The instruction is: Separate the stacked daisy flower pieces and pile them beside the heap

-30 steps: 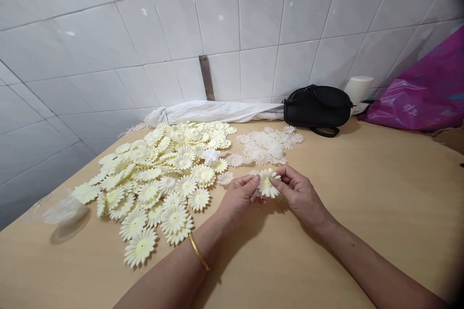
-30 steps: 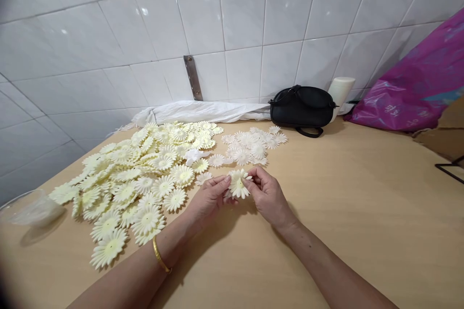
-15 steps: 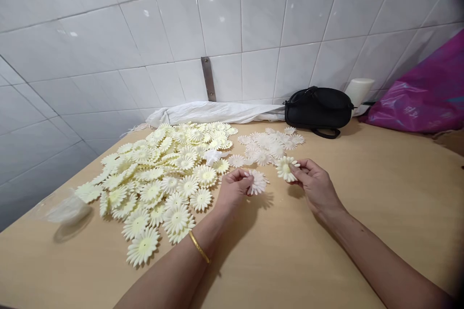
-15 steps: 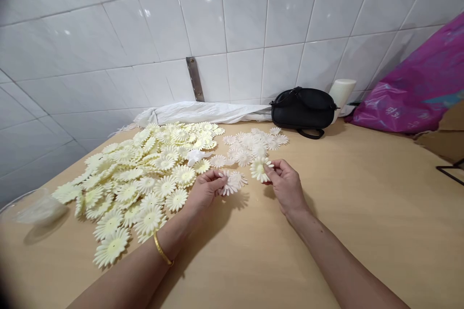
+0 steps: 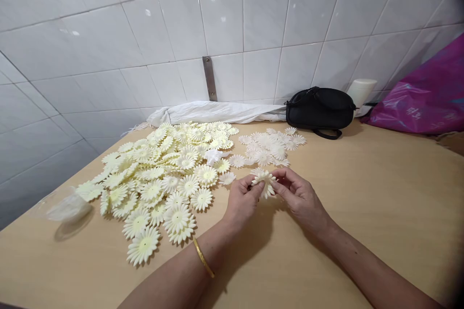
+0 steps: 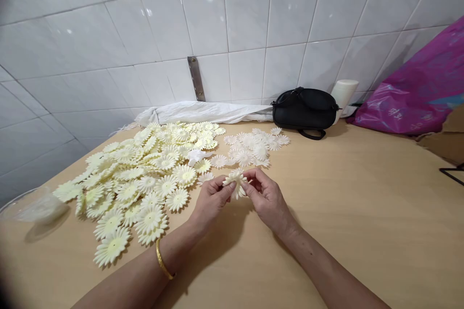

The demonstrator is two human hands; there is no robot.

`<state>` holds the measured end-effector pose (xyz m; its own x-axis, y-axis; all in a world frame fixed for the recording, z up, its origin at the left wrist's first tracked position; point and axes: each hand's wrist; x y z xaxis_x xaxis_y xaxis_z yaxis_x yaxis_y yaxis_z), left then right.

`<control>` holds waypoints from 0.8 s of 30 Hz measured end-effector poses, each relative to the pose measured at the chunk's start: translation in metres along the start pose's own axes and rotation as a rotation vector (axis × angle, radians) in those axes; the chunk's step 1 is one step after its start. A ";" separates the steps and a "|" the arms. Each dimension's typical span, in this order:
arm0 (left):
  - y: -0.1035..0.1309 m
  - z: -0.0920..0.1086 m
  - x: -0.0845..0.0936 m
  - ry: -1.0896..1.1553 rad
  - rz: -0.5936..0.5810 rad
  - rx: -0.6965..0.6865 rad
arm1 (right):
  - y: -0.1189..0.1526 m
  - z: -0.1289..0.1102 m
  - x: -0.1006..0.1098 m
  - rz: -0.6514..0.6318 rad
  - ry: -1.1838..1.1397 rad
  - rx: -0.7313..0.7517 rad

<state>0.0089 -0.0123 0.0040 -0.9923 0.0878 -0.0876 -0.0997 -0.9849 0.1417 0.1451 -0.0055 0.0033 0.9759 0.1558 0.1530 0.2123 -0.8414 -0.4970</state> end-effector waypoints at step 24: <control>0.001 -0.001 0.002 0.164 -0.195 0.195 | -0.001 0.004 0.004 -0.104 -0.266 -0.190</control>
<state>0.0071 -0.0130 0.0027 -0.9295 0.2312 -0.2873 -0.3147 -0.9034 0.2913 0.1489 -0.0024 0.0010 0.9338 0.3549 -0.0462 0.3229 -0.8911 -0.3188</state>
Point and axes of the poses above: each hand's wrist, its own y-axis away from the middle knuckle, its own x-axis out of the back of the hand, z = x × y, and after that the axes turned 15 degrees about x, right-handed
